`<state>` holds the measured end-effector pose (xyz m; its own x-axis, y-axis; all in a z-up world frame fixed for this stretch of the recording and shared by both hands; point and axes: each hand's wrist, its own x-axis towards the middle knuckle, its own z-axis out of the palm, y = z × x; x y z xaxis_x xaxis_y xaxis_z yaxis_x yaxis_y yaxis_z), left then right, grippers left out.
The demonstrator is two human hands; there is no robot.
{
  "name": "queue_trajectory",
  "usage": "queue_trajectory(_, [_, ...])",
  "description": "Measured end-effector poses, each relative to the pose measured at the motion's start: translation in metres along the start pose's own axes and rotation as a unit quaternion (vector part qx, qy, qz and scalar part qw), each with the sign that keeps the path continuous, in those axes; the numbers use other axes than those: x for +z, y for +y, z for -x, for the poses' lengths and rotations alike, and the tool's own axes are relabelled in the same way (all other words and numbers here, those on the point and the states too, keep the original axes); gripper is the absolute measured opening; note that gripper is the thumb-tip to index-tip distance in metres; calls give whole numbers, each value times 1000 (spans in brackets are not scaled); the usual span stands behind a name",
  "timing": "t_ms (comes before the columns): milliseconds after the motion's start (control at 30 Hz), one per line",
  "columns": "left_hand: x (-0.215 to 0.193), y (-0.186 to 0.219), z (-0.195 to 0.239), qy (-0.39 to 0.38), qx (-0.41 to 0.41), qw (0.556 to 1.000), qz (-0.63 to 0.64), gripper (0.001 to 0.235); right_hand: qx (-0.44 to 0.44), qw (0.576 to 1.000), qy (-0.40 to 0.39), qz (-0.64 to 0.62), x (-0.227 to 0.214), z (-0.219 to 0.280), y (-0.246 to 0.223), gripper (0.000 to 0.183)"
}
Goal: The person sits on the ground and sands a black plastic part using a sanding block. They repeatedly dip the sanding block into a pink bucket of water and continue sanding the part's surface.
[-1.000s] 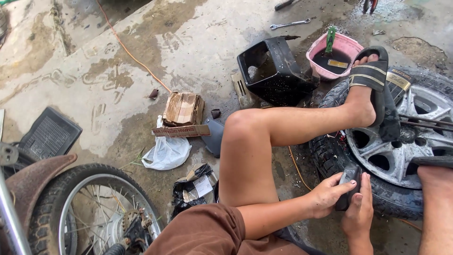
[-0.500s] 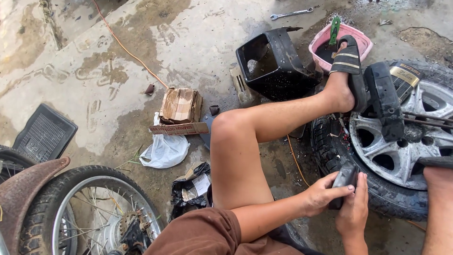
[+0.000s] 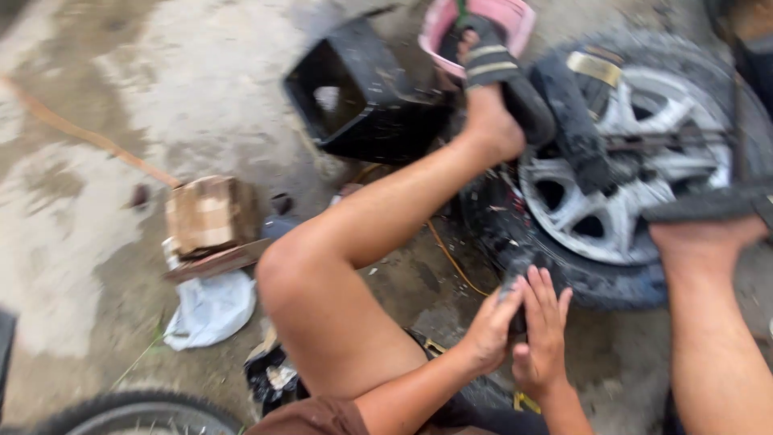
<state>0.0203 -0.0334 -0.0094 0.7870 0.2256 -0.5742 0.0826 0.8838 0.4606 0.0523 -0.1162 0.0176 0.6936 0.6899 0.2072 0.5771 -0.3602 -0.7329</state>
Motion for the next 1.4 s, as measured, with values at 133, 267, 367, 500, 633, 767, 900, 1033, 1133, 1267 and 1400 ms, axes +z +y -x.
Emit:
queue_trajectory(133, [17, 26, 21, -58, -41, 997, -5, 60, 211, 974, 3, -83, -6, -7, 30, 107])
queue_trajectory(267, [21, 45, 28, -88, 117, 971, -187, 57, 118, 989, 39, -81, -3, -15, -5, 86])
queue_trajectory(367, [13, 29, 21, -39, 57, 989, -129, 53, 120, 991, 13, -64, -5, -21, 15, 102])
queue_trajectory(500, [4, 17, 18, -25, 5, 996, -85, 48, 126, 991, -9, -49, -11, -34, 0, 105])
queue_trajectory(633, [12, 22, 6, 58, -35, 998, -2, 45, 70, 997, -27, -25, 2, -25, 4, 103])
queue_trajectory(767, [36, 38, 10, 100, 18, 993, -62, 40, 77, 996, 9, 34, 2, -11, 53, 114])
queue_trajectory(900, [45, 36, 5, 98, 63, 993, -2, 44, 55, 998, -7, 12, 7, -2, 12, 127])
queue_trajectory(1033, [62, 56, 14, 210, 9, 966, -150, 52, 45, 999, 12, 17, 16, 2, 39, 117])
queue_trajectory(1133, [36, 47, 10, 180, -20, 979, -91, 61, 152, 986, 45, -45, 13, -2, 49, 102])
queue_trajectory(1267, [28, 49, 12, 69, 7, 929, -364, 48, 70, 997, 22, 35, 13, 3, 21, 120])
queue_trajectory(1400, [7, 35, -9, 70, -31, 991, -111, 66, 126, 988, 42, 79, 15, 15, 88, 95])
